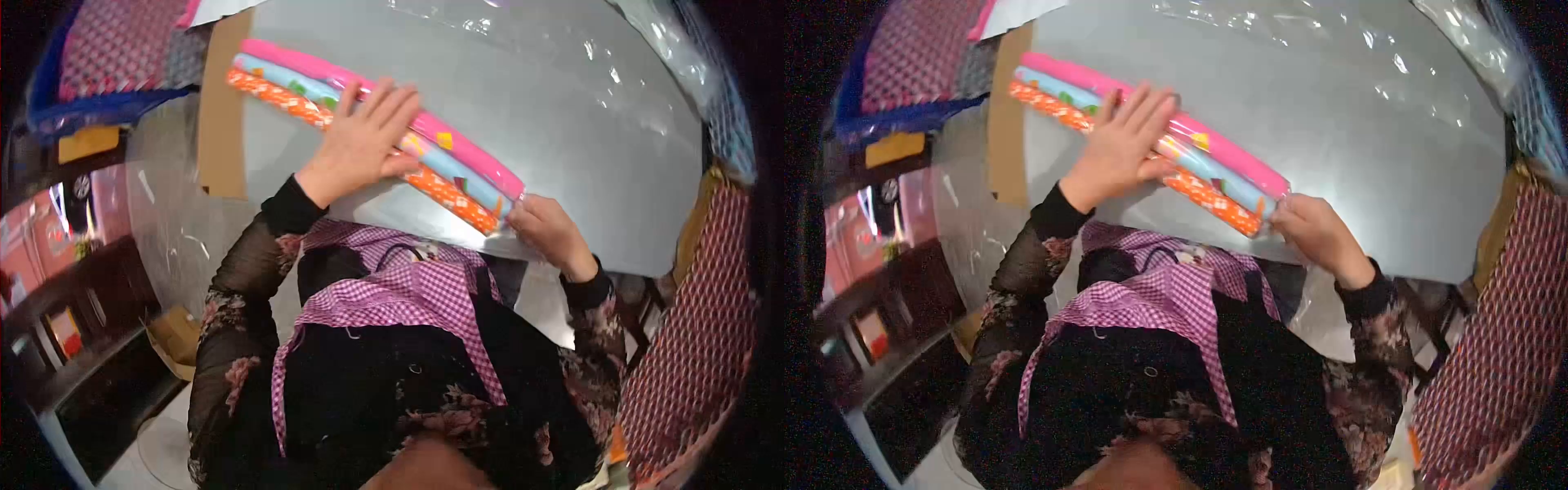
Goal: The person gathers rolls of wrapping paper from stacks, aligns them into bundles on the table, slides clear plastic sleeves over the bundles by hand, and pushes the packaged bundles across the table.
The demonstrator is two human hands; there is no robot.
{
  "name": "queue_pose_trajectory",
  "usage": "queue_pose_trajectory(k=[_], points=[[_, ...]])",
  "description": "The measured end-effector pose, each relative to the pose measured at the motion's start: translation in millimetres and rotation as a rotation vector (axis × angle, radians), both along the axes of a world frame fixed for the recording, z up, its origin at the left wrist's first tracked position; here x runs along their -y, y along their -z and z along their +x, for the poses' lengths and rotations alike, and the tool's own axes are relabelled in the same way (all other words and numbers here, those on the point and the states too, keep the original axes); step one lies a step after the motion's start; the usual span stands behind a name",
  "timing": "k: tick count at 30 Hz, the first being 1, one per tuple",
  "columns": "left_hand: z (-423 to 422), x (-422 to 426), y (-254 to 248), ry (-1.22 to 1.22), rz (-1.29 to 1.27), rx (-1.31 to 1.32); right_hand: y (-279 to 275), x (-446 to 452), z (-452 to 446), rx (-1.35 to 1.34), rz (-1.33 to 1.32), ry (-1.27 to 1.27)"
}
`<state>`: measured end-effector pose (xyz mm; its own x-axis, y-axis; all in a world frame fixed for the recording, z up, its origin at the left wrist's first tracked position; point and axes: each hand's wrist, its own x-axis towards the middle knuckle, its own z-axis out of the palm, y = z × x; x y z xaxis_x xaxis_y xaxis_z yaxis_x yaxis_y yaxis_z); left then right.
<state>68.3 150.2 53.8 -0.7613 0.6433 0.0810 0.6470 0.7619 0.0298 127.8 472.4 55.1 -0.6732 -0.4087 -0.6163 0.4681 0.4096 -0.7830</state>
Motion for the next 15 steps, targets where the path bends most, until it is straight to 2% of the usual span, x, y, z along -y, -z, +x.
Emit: queue_pose_trajectory(k=[1, 3, 4, 6, 7, 9, 15], points=[[0, 1, -3, 0.032, 0.041, 0.021, 2, 1, 4, -0.033, 0.007, 0.039], [0, 4, -11, 0.015, 0.072, -0.014, 15, -2, 16, -0.534, 0.025, 0.029], [1, 9, -18, 0.023, 0.109, -0.002, 12, 0, 18, -0.552, 0.017, 0.012], [1, 14, -29, 0.006, 0.158, -0.009, 9, -1, 18, -1.049, 0.183, -0.151], [2, 20, -33, -0.009, 0.157, -0.016, 8, -3, 17, -1.056, 0.175, -0.164], [4, 38, -39, -0.07, 0.106, -0.085, 4, -9, 17, -1.152, 0.422, -0.418], [26, 90, -35, -0.202, 0.117, -0.179, 2, -1, 23, -1.332, 0.356, -0.395]])
